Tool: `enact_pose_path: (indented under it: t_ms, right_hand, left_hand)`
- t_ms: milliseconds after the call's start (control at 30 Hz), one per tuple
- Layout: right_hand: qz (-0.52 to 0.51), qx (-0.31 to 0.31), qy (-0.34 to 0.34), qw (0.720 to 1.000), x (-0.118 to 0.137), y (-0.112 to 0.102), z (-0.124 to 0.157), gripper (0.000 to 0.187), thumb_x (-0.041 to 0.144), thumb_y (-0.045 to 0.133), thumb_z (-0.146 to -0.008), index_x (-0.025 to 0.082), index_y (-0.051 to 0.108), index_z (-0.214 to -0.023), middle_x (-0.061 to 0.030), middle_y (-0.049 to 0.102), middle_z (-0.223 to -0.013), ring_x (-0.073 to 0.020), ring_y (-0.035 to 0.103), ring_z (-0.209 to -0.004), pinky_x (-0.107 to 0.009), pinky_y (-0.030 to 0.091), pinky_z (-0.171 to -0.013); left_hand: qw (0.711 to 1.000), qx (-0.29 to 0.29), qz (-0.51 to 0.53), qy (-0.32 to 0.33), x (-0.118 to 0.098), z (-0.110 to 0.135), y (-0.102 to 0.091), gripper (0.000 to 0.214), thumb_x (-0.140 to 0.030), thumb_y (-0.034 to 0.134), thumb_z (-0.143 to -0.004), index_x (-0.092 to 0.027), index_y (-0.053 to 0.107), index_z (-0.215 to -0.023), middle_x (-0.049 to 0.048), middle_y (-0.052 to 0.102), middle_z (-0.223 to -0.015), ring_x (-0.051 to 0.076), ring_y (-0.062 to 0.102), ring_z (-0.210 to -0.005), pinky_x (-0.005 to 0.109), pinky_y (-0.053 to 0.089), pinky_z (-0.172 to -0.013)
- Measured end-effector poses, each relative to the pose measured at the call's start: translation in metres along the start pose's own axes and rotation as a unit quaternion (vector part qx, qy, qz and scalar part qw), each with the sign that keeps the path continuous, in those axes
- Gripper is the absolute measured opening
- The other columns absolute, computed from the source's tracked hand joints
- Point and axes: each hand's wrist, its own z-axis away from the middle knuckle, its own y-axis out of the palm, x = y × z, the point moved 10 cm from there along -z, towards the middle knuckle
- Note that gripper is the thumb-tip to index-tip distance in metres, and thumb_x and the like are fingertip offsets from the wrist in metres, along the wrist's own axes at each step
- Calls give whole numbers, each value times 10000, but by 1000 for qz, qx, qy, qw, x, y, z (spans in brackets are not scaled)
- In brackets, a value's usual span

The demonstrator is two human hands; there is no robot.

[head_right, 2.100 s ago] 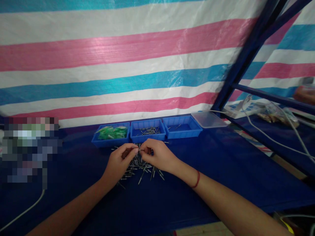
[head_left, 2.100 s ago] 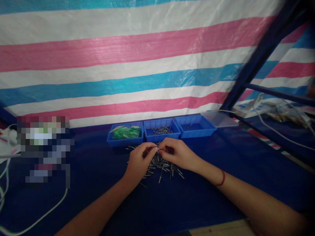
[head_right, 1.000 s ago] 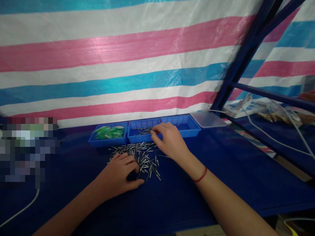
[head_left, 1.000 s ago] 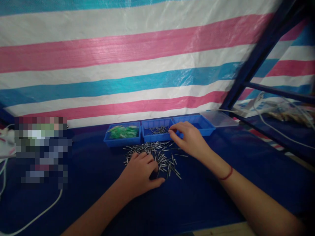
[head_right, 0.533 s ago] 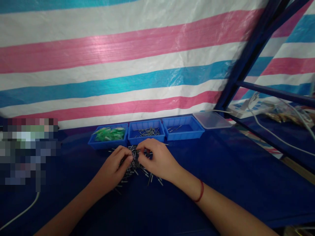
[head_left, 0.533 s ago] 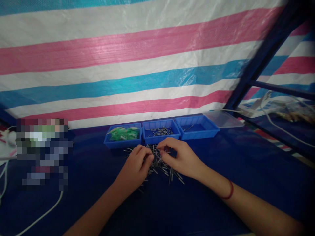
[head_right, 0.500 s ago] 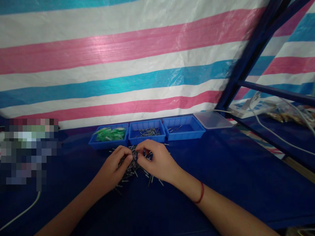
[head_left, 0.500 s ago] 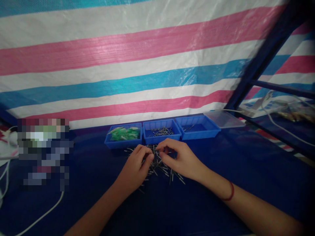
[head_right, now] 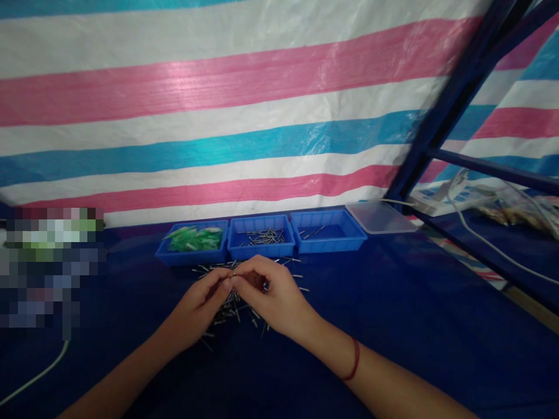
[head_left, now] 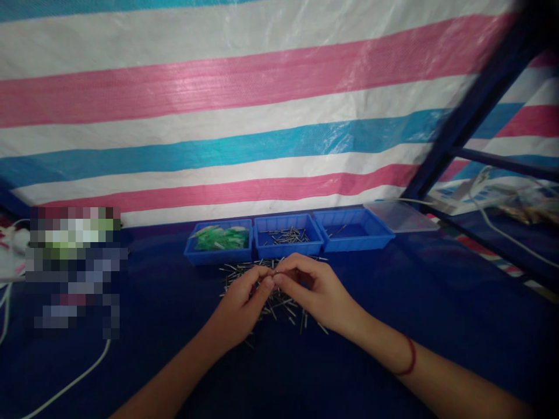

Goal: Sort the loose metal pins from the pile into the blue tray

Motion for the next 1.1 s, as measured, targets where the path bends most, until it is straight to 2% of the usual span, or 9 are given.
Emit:
enact_pose_path:
  t_ms: [133, 267, 467, 733, 933, 1100]
  right_hand:
    - [17, -9, -17, 1000, 5, -2, 1, 100, 255, 568, -839, 178, 617, -796, -20, 580, -753, -127, 516, -650, -272, 414, -594]
    - [40, -14, -45, 998, 14, -4, 3, 87, 227, 557, -840, 181, 617, -799, -24, 589, -770, -127, 519, -655, -270, 412, -590]
    - [84, -24, -79, 993, 22, -8, 2, 73, 173, 554, -824, 189, 624, -813, -18, 594, -762, -122, 515, -641, -258, 398, -560]
    - [110, -36, -71, 991, 18, -10, 0, 75, 171, 551, -818, 196, 621, -805, 3, 551, -693, -114, 487, -602, -245, 386, -535]
    - [121, -23, -59, 991, 10, -6, -1, 74, 208, 555, -832, 194, 622, -805, 2, 554, -690, -117, 487, -591, -248, 380, -527]
    - [145, 9, -61, 988, 11, 1, -3, 115, 191, 524, -850, 185, 637, -831, -28, 590, -756, -132, 532, -653, -259, 412, -566]
  left_hand:
    - [999, 11, -15, 39, -8, 1, 1, 200, -296, 416, -938, -172, 557, -1007, 32, 585, -922, 163, 544, -853, 266, 417, -783]
    - [996, 13, -44, 71, -15, 1, 2, 163, -264, 448, -924, -161, 574, -929, 41, 586, -904, 162, 545, -853, 267, 417, -799]
    - [993, -57, -89, 58, -11, 0, -13, 121, -259, 524, -881, -168, 602, -871, 14, 604, -811, 142, 550, -743, 243, 418, -690]
    - [979, -152, -104, 87, -21, 5, -37, 80, -235, 579, -843, -178, 635, -848, 24, 645, -861, 148, 589, -777, 239, 454, -689]
    - [977, -177, -92, 75, -16, 8, -42, 103, -232, 542, -869, -188, 627, -905, 22, 653, -891, 149, 606, -810, 245, 466, -736]
    - [981, -170, -75, 62, -11, 7, -40, 98, -252, 567, -854, -192, 623, -908, 11, 647, -862, 146, 604, -805, 247, 467, -740]
